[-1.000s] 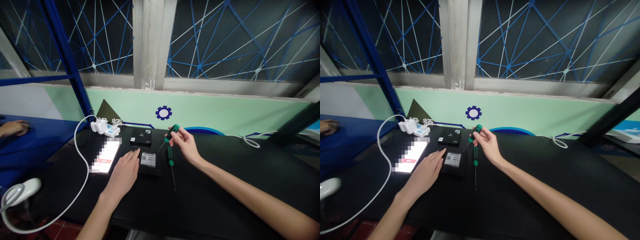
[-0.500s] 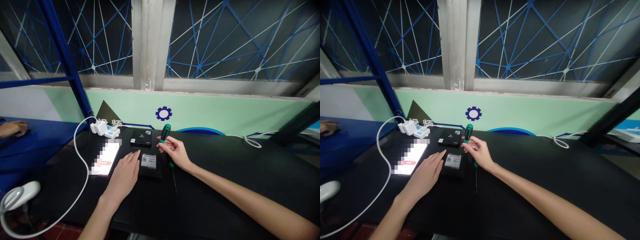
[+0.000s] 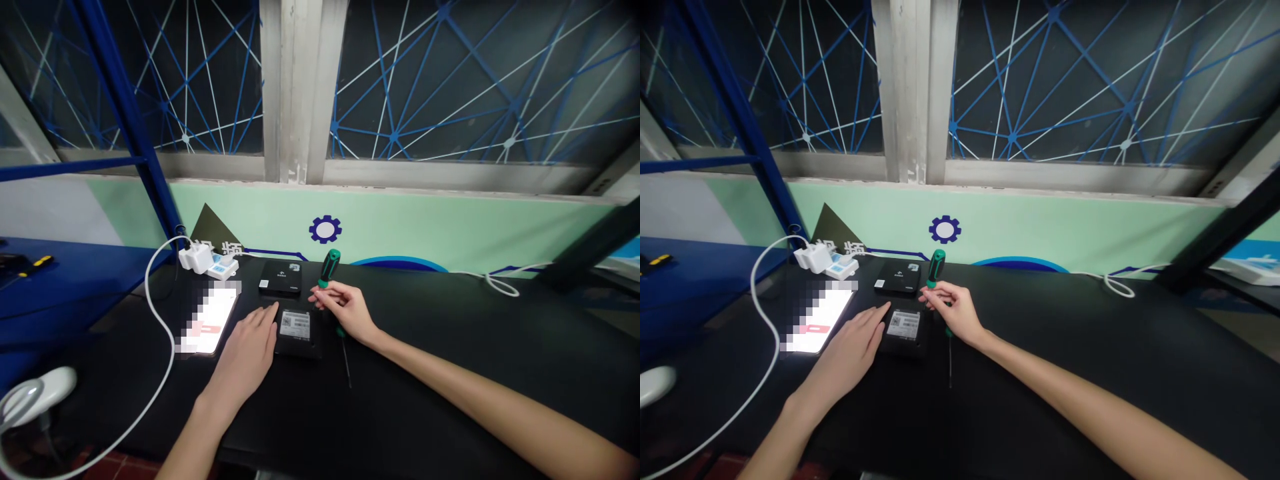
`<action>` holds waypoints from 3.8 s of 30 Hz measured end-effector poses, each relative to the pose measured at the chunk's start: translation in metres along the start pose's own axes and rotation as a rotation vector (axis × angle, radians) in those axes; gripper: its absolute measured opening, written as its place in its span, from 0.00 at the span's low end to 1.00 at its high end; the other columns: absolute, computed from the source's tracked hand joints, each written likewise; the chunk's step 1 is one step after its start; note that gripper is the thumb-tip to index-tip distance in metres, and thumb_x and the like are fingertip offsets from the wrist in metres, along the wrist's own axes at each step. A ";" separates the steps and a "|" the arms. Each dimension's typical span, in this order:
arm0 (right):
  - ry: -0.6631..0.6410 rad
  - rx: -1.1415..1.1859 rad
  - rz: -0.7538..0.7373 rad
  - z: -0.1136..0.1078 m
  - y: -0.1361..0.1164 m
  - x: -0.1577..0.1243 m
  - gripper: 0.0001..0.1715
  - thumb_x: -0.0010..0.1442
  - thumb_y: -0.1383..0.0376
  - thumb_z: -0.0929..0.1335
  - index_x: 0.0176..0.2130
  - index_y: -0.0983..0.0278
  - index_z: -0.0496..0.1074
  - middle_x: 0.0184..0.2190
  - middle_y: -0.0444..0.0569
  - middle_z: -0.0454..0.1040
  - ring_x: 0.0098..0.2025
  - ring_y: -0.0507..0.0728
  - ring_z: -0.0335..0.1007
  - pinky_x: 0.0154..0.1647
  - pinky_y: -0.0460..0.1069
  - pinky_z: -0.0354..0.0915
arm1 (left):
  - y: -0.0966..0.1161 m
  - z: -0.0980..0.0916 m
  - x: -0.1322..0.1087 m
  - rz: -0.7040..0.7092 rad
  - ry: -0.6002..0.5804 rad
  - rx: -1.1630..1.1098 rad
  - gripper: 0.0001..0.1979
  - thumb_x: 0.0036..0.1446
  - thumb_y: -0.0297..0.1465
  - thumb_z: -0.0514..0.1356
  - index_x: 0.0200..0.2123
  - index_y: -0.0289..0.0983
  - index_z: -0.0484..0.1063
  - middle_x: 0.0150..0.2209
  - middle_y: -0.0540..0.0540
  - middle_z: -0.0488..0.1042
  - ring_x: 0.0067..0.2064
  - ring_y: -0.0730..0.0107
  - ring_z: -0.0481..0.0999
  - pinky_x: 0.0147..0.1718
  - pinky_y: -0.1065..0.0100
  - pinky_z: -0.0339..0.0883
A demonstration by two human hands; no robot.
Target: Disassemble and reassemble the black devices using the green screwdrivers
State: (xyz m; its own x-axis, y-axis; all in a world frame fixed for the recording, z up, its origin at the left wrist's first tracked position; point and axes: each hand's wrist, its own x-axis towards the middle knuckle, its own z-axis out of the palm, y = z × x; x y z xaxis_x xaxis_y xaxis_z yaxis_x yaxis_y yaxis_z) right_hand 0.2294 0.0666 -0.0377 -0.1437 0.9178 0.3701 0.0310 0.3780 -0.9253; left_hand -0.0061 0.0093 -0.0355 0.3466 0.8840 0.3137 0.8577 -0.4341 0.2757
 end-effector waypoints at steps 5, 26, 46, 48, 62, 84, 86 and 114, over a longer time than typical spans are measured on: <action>-0.004 -0.043 -0.055 0.000 0.003 -0.001 0.18 0.60 0.52 0.73 0.38 0.65 0.79 0.32 0.53 0.83 0.34 0.59 0.81 0.38 0.52 0.76 | 0.001 -0.002 0.001 -0.016 -0.024 0.019 0.24 0.72 0.33 0.42 0.66 0.36 0.62 0.61 0.39 0.72 0.63 0.57 0.70 0.58 0.54 0.66; 0.015 -0.218 -0.205 0.000 -0.001 -0.005 0.14 0.64 0.55 0.71 0.37 0.63 0.80 0.32 0.51 0.83 0.33 0.59 0.80 0.37 0.51 0.74 | 0.003 -0.002 0.002 -0.004 -0.037 0.068 0.24 0.72 0.30 0.42 0.66 0.34 0.61 0.61 0.37 0.72 0.62 0.55 0.70 0.57 0.52 0.67; 0.035 -0.271 -0.222 0.000 -0.001 -0.004 0.16 0.64 0.54 0.71 0.34 0.62 0.80 0.31 0.50 0.82 0.31 0.59 0.78 0.36 0.52 0.73 | 0.003 -0.013 0.006 -0.023 -0.107 0.010 0.24 0.72 0.34 0.42 0.66 0.35 0.61 0.61 0.38 0.71 0.61 0.56 0.70 0.56 0.53 0.67; 0.036 -0.288 -0.231 0.001 -0.003 -0.004 0.16 0.64 0.54 0.71 0.33 0.62 0.80 0.31 0.50 0.82 0.31 0.59 0.78 0.36 0.52 0.73 | 0.001 -0.016 0.008 -0.011 -0.124 -0.003 0.24 0.71 0.34 0.43 0.65 0.36 0.62 0.60 0.39 0.72 0.60 0.56 0.72 0.55 0.54 0.68; 0.037 -0.311 -0.225 0.000 -0.001 -0.005 0.14 0.64 0.54 0.71 0.33 0.61 0.80 0.33 0.50 0.83 0.32 0.60 0.79 0.35 0.52 0.73 | 0.004 -0.013 0.011 0.010 -0.130 0.065 0.24 0.70 0.36 0.45 0.64 0.36 0.62 0.58 0.38 0.73 0.58 0.52 0.72 0.51 0.53 0.70; -0.019 -0.385 -0.339 0.000 -0.005 -0.010 0.10 0.68 0.60 0.68 0.37 0.62 0.76 0.32 0.49 0.82 0.33 0.57 0.80 0.37 0.49 0.73 | 0.009 -0.017 0.007 -0.019 -0.126 0.024 0.22 0.71 0.35 0.46 0.63 0.33 0.62 0.58 0.37 0.73 0.58 0.54 0.71 0.54 0.52 0.67; -0.016 -0.382 -0.336 0.001 -0.006 -0.009 0.09 0.68 0.60 0.68 0.38 0.62 0.75 0.31 0.48 0.82 0.32 0.56 0.80 0.36 0.49 0.73 | 0.009 -0.017 0.007 -0.024 -0.132 0.019 0.22 0.71 0.35 0.46 0.64 0.33 0.62 0.58 0.37 0.73 0.59 0.54 0.71 0.54 0.52 0.67; -0.010 -0.296 -0.274 0.000 -0.006 -0.009 0.09 0.67 0.60 0.69 0.37 0.62 0.76 0.32 0.49 0.83 0.33 0.57 0.81 0.38 0.50 0.75 | 0.007 -0.013 0.006 -0.001 -0.083 0.018 0.22 0.71 0.36 0.45 0.63 0.35 0.62 0.58 0.38 0.73 0.58 0.54 0.72 0.54 0.53 0.68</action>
State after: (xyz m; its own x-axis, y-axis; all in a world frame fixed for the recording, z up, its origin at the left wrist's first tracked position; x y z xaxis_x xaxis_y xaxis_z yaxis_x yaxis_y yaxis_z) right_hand 0.2301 0.0565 -0.0357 -0.1961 0.7777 0.5973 0.2733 0.6283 -0.7284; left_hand -0.0030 0.0094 -0.0194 0.3751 0.8962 0.2369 0.8644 -0.4305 0.2598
